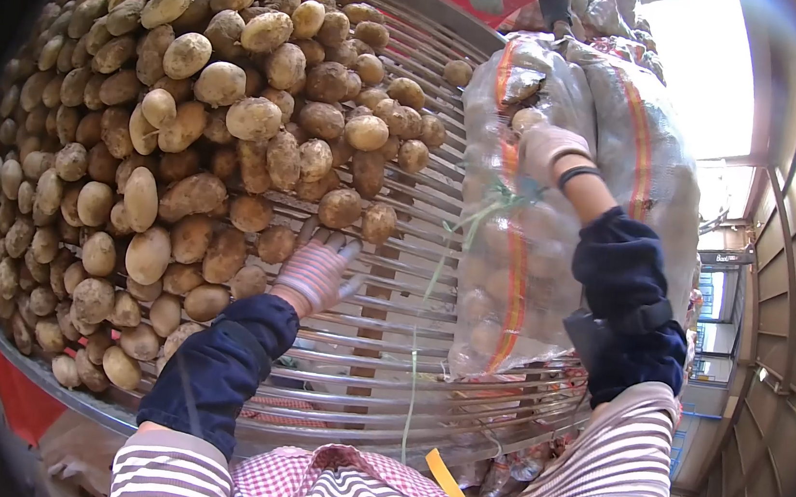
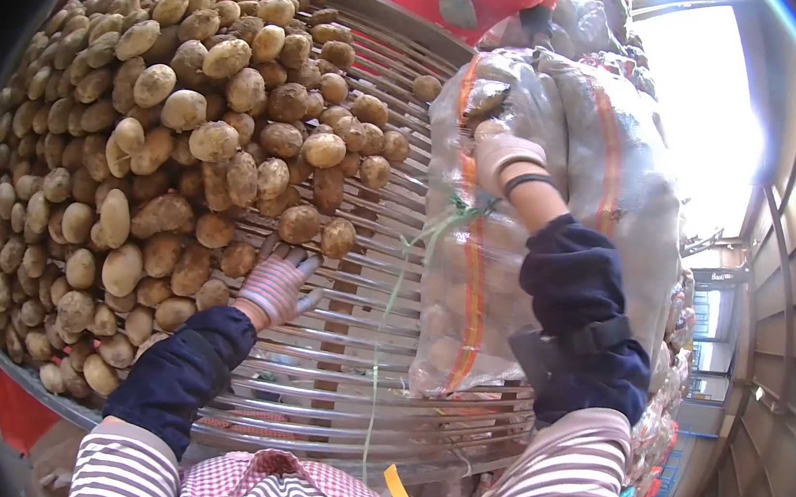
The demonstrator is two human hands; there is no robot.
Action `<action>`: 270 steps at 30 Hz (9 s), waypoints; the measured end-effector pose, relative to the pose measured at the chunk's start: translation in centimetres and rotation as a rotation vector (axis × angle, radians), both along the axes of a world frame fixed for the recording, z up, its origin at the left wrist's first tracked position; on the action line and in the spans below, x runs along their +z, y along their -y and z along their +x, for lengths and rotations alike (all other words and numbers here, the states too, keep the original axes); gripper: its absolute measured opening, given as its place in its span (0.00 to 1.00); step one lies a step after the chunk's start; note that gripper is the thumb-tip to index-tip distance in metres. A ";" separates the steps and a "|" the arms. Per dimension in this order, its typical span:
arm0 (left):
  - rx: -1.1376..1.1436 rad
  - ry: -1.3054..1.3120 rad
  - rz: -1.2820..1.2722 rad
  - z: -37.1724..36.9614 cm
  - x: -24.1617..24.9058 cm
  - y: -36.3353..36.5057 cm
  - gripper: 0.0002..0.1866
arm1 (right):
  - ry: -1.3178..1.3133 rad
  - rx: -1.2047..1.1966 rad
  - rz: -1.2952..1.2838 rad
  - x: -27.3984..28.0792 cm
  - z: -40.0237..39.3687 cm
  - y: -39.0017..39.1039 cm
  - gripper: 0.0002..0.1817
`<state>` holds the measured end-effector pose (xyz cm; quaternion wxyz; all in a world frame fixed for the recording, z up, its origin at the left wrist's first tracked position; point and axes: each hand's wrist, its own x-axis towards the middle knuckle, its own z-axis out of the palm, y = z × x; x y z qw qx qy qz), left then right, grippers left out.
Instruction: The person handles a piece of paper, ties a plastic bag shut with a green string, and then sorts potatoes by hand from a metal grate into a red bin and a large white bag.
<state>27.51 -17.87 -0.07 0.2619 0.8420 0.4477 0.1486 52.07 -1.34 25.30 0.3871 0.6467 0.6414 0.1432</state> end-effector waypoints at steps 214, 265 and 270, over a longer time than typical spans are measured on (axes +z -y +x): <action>-0.545 0.298 0.005 14.8 6.1 4.5 0.14 | -0.441 0.109 0.219 -5.5 5.7 34.1 0.10; -0.281 0.403 0.153 13.8 8.5 3.8 0.31 | -0.627 -0.384 0.497 -7.6 15.7 48.6 0.08; -0.279 0.371 0.211 13.4 9.1 3.9 0.35 | -0.859 -0.433 0.700 -7.8 16.2 49.3 0.08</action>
